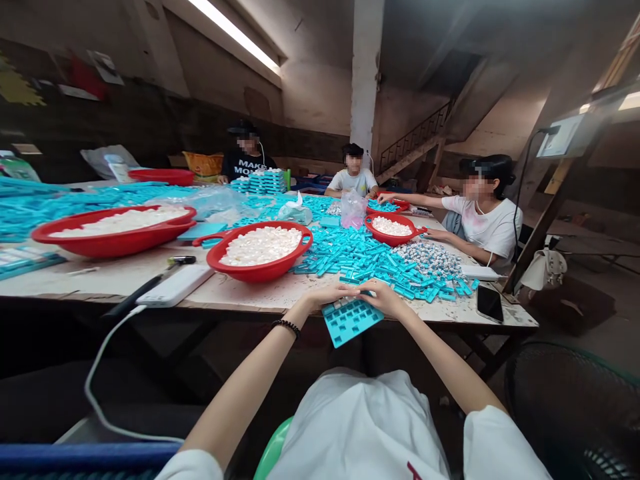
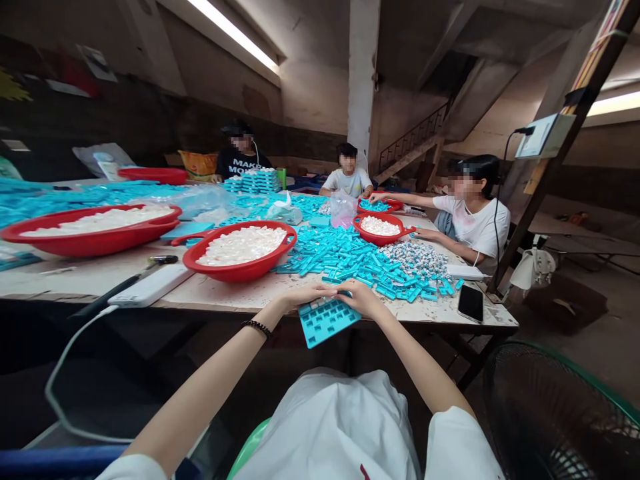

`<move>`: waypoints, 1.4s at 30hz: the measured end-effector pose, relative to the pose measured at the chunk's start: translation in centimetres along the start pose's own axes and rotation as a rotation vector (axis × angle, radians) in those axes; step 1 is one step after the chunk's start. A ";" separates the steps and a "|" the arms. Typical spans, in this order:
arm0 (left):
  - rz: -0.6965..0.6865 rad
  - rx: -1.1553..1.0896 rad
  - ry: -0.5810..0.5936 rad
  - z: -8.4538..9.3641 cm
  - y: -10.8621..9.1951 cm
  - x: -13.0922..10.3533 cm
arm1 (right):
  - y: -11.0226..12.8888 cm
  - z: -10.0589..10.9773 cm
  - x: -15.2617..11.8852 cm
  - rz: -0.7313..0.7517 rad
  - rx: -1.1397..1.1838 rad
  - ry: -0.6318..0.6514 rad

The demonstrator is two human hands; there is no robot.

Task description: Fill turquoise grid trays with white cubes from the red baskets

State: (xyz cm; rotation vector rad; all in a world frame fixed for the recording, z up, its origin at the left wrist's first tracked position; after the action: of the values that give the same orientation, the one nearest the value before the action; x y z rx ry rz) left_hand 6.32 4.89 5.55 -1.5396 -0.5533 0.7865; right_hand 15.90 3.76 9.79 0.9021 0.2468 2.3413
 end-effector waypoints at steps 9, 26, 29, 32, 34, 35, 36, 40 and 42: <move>-0.169 0.197 -0.001 0.2 -0.8 0.5 | -0.5 -0.7 -0.2 0.021 0.038 -0.032; -0.218 0.231 -0.071 0.1 -0.9 0.6 | -1.1 -0.9 -1.2 -0.054 0.240 -0.100; -0.191 0.212 -0.106 0.4 -0.6 0.8 | -0.8 -0.7 -1.2 -0.038 0.256 -0.109; -0.175 0.190 -0.125 0.6 -0.5 0.6 | -1.1 -0.8 -1.3 -0.081 0.275 -0.094; -0.143 0.172 -0.143 0.8 -0.4 0.5 | -1.5 -1.0 -1.4 -0.137 0.304 -0.082; -0.124 0.164 -0.149 0.9 -0.2 0.4 | -1.7 -1.0 -1.4 -0.164 0.320 -0.077; -0.109 0.158 -0.151 0.9 -0.2 0.3 | -1.9 -1.1 -1.5 -0.188 0.334 -0.073; -0.113 0.185 -0.128 0.7 -0.4 0.4 | -2.2 -1.0 -1.5 -0.240 0.343 -0.077; -0.122 0.224 -0.108 0.6 -0.5 0.4 | -2.4 -0.9 -1.5 -0.249 0.340 -0.089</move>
State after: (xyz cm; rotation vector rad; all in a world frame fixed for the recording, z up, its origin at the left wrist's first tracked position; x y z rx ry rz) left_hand 6.25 5.65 5.98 -1.2516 -0.6110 0.8118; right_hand 17.31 4.77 7.40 1.0641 0.6952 2.0564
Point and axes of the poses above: each hand's wrist, its own x-axis towards the middle knuckle, its own z-axis out of the back of the hand, y = z × x, the point moved 10 cm from there along x, towards the middle knuckle, and after that the axes turned 9 degrees about -x, right-handed, at the moved point
